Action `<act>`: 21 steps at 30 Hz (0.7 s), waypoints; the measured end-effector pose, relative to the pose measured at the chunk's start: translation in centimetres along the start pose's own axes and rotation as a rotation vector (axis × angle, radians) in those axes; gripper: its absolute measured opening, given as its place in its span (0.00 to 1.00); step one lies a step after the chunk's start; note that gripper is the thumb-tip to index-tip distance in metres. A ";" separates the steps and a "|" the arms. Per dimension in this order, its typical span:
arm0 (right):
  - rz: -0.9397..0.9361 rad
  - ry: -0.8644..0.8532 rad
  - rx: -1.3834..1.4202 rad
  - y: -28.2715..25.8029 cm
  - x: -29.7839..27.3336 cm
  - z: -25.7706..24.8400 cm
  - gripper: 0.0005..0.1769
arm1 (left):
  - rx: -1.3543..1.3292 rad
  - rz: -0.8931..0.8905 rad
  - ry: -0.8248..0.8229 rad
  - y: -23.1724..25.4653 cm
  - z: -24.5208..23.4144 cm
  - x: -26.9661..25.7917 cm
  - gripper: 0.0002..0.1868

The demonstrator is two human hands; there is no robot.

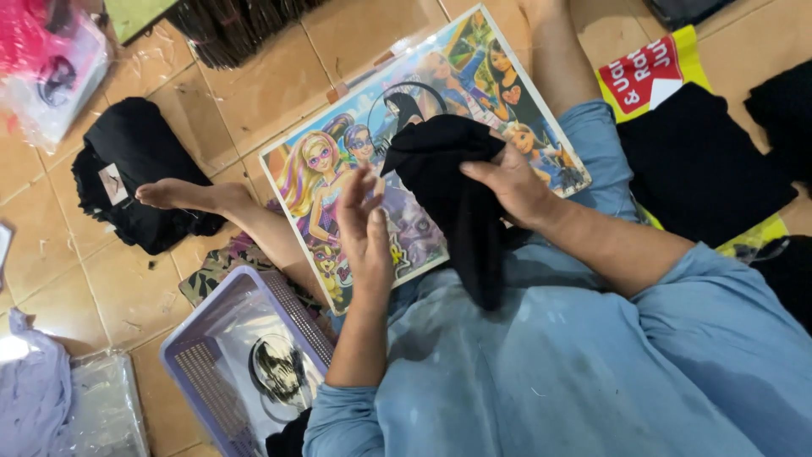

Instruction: The person sits on the floor and repeatedly folds black t-shirts, places each into a clear plastic bag, and sets the packaged items aside. The process is repeated for multiple shirts using the same method.

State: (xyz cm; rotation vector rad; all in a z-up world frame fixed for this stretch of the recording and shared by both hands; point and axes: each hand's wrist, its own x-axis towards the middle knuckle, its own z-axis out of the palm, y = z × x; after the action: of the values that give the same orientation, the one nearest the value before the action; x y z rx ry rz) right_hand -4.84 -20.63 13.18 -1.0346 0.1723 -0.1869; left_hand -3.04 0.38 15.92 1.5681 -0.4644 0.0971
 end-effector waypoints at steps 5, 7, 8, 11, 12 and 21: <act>0.039 -0.049 0.090 -6.1 -1.0 2.7 0.20 | 0.043 -0.034 -0.191 -2.1 -0.1 -0.7 0.49; 0.057 -0.091 0.108 -7.0 -1.3 3.3 0.20 | 0.026 -0.082 -0.252 -4.0 0.2 -1.4 0.57; 0.101 -0.133 0.025 -5.7 -1.2 2.5 0.20 | -0.060 -0.134 -0.250 -3.9 0.5 -1.4 0.45; 0.186 -0.196 -0.025 -3.3 -1.8 2.3 0.20 | -0.245 -0.389 -0.009 -2.1 2.3 -1.8 0.26; 0.227 -0.215 0.008 -2.8 -2.2 2.6 0.20 | -0.342 -0.589 0.231 -1.3 3.1 -2.0 0.17; 0.010 -0.284 -0.207 2.2 -4.0 2.1 0.31 | -0.595 -0.574 0.628 -0.6 4.3 0.1 0.12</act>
State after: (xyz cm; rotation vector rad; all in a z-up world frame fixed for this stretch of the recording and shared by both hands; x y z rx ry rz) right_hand -8.12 -16.87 12.53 -1.2536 -0.0632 -0.0116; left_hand -3.69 -3.80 15.07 0.9566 0.4283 0.0024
